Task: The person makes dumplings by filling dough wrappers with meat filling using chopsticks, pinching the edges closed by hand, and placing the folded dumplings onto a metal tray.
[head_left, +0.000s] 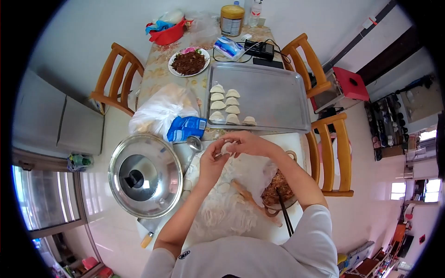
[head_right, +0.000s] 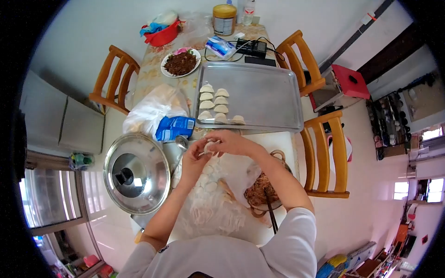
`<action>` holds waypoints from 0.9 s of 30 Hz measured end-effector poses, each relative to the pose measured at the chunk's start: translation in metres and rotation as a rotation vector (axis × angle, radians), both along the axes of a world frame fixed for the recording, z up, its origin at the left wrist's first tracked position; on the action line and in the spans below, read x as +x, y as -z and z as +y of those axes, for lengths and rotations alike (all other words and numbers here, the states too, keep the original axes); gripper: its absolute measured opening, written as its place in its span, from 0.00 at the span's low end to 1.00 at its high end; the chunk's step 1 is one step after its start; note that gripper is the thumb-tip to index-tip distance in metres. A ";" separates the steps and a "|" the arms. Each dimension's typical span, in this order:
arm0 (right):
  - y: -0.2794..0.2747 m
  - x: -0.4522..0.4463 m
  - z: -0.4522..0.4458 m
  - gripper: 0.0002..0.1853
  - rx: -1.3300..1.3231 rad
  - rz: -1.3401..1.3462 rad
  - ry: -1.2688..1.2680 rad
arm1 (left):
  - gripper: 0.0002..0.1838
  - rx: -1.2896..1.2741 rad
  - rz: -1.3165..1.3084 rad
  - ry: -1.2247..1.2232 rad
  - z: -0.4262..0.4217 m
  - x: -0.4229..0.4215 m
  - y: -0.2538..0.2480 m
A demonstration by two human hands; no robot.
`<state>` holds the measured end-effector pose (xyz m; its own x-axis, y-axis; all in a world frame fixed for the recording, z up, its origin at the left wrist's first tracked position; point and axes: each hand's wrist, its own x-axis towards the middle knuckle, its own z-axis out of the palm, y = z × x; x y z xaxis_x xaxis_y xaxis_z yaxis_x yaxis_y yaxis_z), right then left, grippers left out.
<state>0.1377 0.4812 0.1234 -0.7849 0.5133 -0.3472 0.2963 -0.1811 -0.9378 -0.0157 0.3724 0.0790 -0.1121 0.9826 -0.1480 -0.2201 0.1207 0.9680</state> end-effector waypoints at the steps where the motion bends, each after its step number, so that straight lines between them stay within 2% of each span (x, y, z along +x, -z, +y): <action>1: 0.005 0.000 0.000 0.17 0.011 0.037 0.011 | 0.26 0.005 0.074 -0.030 0.001 0.003 -0.001; 3: 0.012 0.001 0.002 0.17 0.021 0.076 0.021 | 0.27 0.013 0.054 -0.071 0.002 0.010 -0.002; 5: 0.014 0.006 0.011 0.16 -0.130 0.119 0.088 | 0.27 0.021 0.036 -0.113 0.002 0.011 -0.004; 7: 0.024 0.010 0.025 0.16 -0.100 0.125 0.152 | 0.26 0.085 -0.022 -0.165 0.000 0.012 -0.007; 9: 0.036 0.017 0.044 0.16 -0.071 0.129 0.216 | 0.26 0.033 0.006 -0.147 -0.005 0.003 0.004; 11: 0.051 0.025 0.068 0.15 0.048 0.062 0.469 | 0.25 -0.020 0.034 -0.129 -0.014 -0.006 0.023; 12: 0.061 0.028 0.079 0.15 0.049 0.062 0.469 | 0.24 -0.049 0.071 -0.112 -0.020 -0.009 0.034; 14: 0.086 0.033 0.099 0.15 0.080 0.007 0.731 | 0.23 -0.076 0.111 -0.096 -0.035 -0.012 0.043; 18: 0.129 0.037 0.125 0.14 0.099 -0.065 0.743 | 0.21 -0.162 0.102 -0.089 -0.066 -0.019 0.067; 20: 0.144 0.032 0.130 0.13 0.207 -0.172 0.798 | 0.20 -0.180 0.100 -0.080 -0.079 -0.023 0.077; 24: 0.136 0.024 0.123 0.12 0.218 -0.225 0.811 | 0.18 -0.245 0.105 -0.099 -0.096 -0.027 0.078; 27: 0.144 0.024 0.125 0.15 0.351 -0.345 0.758 | 0.18 -0.260 0.087 -0.106 -0.096 -0.028 0.072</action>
<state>0.1620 0.6064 -0.0202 -0.0741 0.9712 -0.2265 0.4890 -0.1625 -0.8570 -0.0441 0.2762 0.0068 -0.2356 0.8950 -0.3788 -0.1626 0.3480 0.9233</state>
